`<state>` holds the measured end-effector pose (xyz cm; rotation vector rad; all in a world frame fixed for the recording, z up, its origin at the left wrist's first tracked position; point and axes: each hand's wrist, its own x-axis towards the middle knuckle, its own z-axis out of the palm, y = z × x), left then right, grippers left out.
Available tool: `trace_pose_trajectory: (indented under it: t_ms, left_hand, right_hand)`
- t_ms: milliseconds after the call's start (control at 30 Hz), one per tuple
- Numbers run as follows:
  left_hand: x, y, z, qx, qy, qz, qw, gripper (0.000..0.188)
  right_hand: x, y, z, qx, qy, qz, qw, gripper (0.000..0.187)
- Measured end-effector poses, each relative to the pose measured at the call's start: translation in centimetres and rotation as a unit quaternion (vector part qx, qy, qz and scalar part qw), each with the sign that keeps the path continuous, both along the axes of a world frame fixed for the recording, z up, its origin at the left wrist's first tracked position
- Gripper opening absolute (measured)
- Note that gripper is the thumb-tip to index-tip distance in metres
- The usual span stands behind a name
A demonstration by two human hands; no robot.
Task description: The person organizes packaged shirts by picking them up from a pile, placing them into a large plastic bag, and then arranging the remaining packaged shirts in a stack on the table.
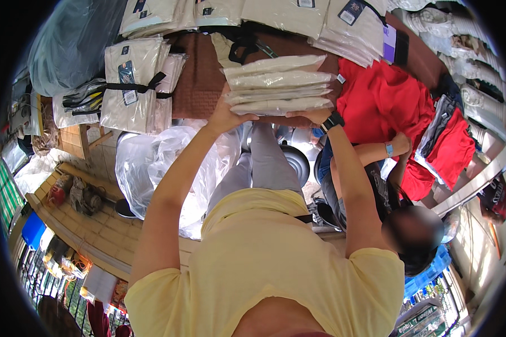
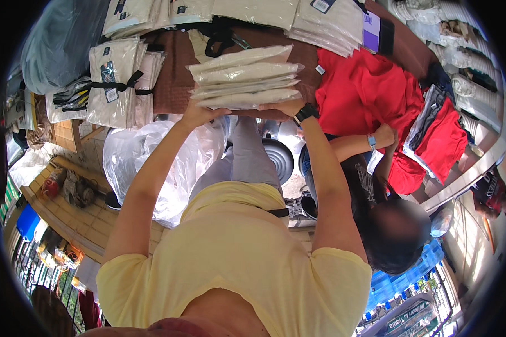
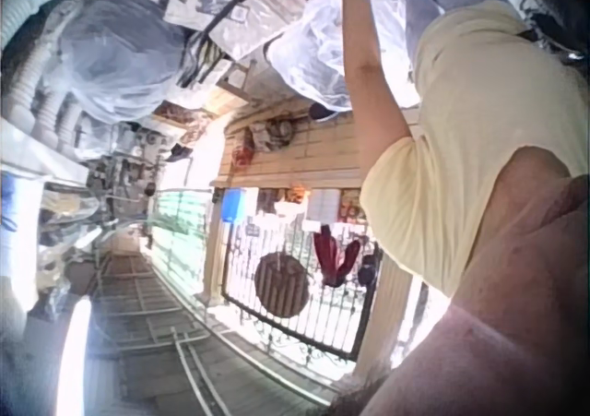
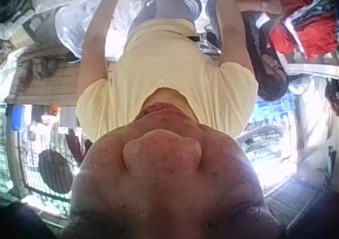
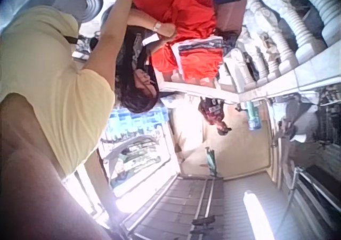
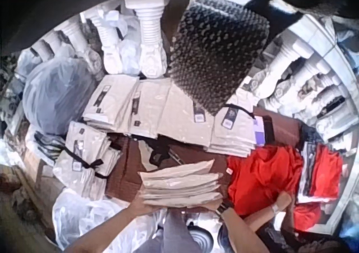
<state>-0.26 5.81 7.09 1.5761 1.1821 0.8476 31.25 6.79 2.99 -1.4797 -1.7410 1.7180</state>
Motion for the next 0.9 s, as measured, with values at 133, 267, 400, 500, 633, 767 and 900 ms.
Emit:
trace_pose_trajectory:
  t_ms: [133,267,400,500,633,767,900]
  left_hand:
    - [-0.2,-0.9,-3.2,0.083,0.117,0.004,0.990,0.078]
    - [1.7,-3.0,-0.1,-0.081,-0.058,0.145,0.984,0.063]
    - [2.7,-7.5,2.3,-0.201,-0.221,0.272,0.915,0.055]
    - [2.1,-8.9,0.7,-0.240,-0.283,0.342,0.864,0.059]
    - [2.1,-8.5,1.3,-0.212,-0.222,0.381,0.872,0.081]
    - [2.1,-7.1,7.7,-0.173,-0.123,0.305,0.928,0.080]
    - [0.1,-7.8,12.2,-0.222,-0.217,0.253,0.916,0.088]
  right_hand:
    - [-0.5,0.4,-1.2,0.096,-0.095,0.029,0.990,0.068]
    - [-3.1,5.4,6.3,0.059,0.007,0.058,0.997,0.079]
    - [-7.8,9.4,8.2,-0.004,-0.114,0.228,0.967,0.081]
    - [-11.7,10.6,7.0,-0.065,-0.115,0.278,0.952,0.082]
    - [-13.1,11.2,1.6,-0.223,-0.048,0.193,0.954,0.080]
    - [-9.3,10.8,-2.8,-0.346,0.036,0.059,0.936,0.076]
    - [-9.9,7.7,-0.9,-0.446,0.216,-0.049,0.867,0.070]
